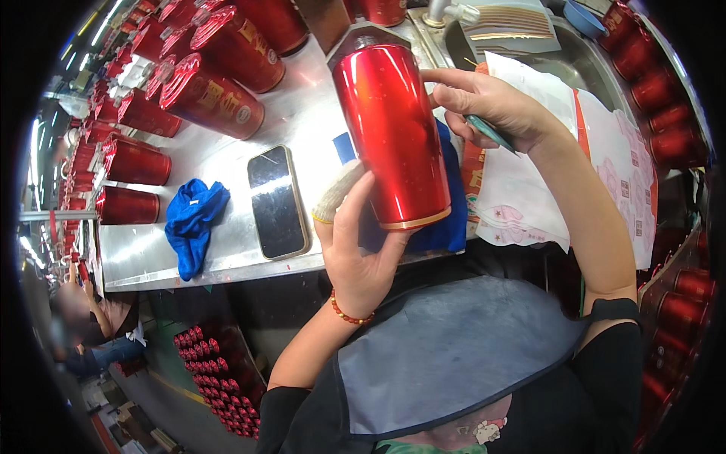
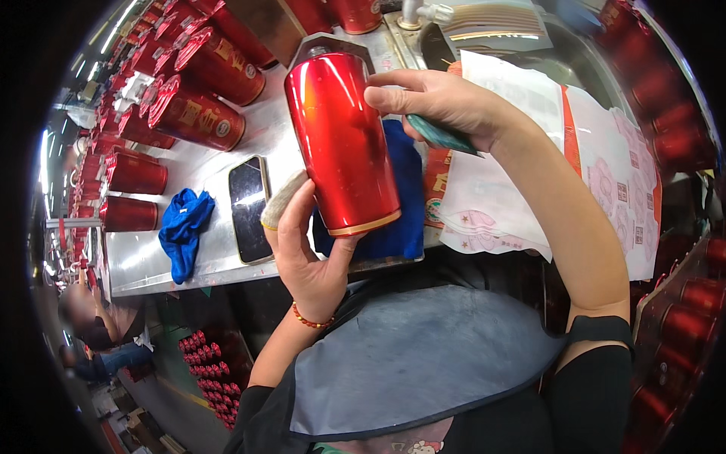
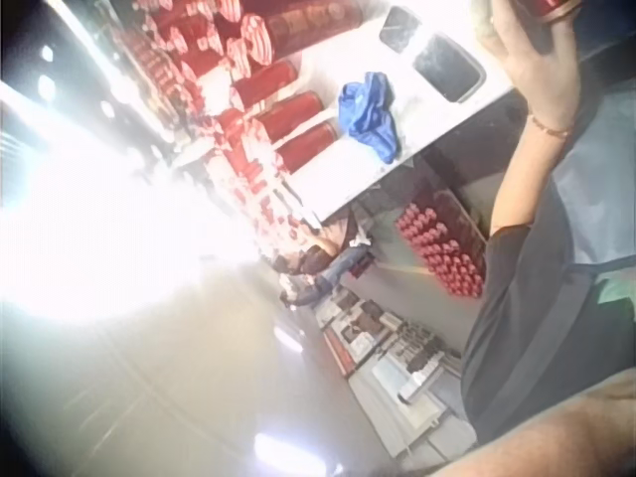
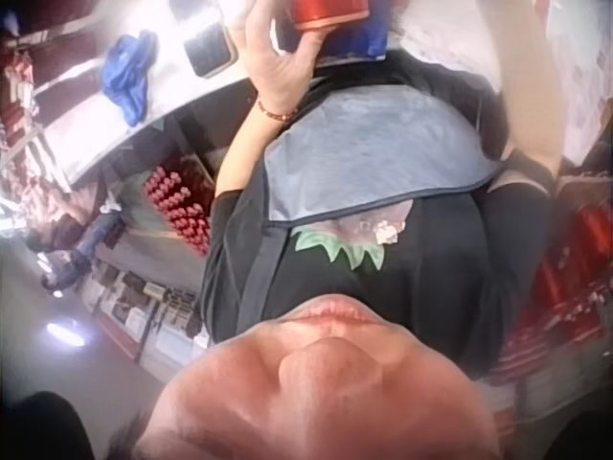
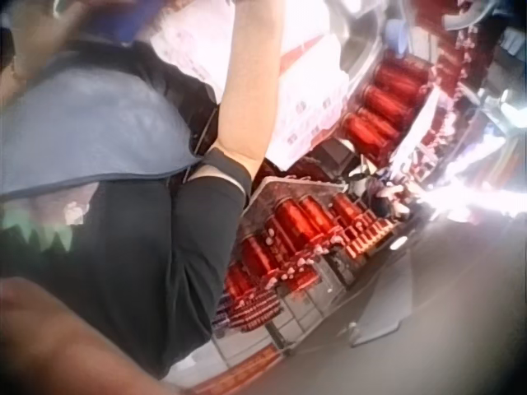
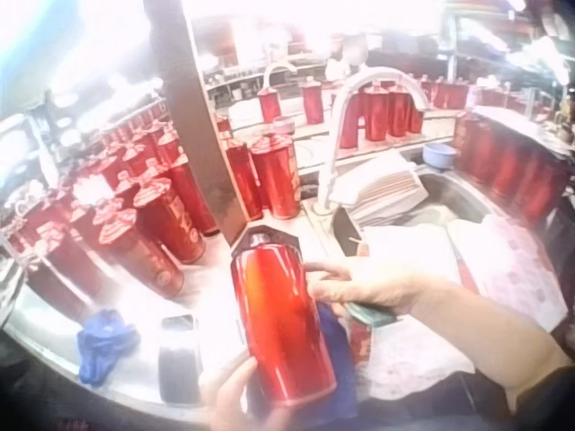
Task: The person wipes the exterior of a red cylindrical container with a green sponge and then a blue cloth, rotating the container to clean different sides. The person places the cleaned container on a metal table among other similar containers.
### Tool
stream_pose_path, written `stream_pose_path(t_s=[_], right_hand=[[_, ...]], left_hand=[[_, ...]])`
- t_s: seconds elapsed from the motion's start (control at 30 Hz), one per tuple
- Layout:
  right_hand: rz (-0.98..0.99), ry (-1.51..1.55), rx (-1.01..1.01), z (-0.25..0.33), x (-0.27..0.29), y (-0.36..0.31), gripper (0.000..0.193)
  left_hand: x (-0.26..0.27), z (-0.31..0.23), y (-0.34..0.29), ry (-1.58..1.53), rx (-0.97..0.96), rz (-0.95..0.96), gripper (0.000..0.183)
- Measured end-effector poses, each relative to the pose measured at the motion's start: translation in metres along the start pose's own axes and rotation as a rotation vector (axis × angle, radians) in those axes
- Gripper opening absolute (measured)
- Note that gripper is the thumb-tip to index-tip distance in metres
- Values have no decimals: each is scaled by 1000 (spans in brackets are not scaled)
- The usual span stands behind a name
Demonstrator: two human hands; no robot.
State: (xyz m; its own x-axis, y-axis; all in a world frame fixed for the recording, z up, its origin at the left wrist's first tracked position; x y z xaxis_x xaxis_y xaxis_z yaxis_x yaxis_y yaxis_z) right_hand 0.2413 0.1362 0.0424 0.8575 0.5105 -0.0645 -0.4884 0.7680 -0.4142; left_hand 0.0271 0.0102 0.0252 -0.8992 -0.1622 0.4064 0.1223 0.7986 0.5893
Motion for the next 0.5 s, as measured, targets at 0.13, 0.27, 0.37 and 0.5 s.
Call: stream_pose_path(t_s=[0.13, 0.27, 0.37, 0.5], right_hand=[[64, 114, 70, -8, -6, 18, 89], [17, 162, 153, 1, -26, 18, 85], [-14, 124, 175, 6, -28, 20, 82], [-53, 56, 169, 10, -28, 20, 80]], left_hand=[[10, -13, -11, 160, -166, 28, 45], [14, -18, -24, 200, -267, 12, 35], [14, -26, -15, 218, -368, 16, 36], [8, -37, -8, 233, -503, 102, 34]])
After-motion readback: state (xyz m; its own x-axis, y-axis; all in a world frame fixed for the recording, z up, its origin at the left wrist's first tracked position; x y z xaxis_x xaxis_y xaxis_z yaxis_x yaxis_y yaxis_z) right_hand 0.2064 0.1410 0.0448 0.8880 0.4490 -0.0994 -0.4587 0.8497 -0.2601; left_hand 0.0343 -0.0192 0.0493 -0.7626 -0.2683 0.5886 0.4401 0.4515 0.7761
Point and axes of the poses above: each hand's wrist, its own y-axis towards the middle knuckle, its own x-axis out of the back of the hand, z = x × y, the point moved 5 cm from there along y, towards the middle knuckle, and after that the axes turned 5 degrees about -x, right-handed, at the moved point
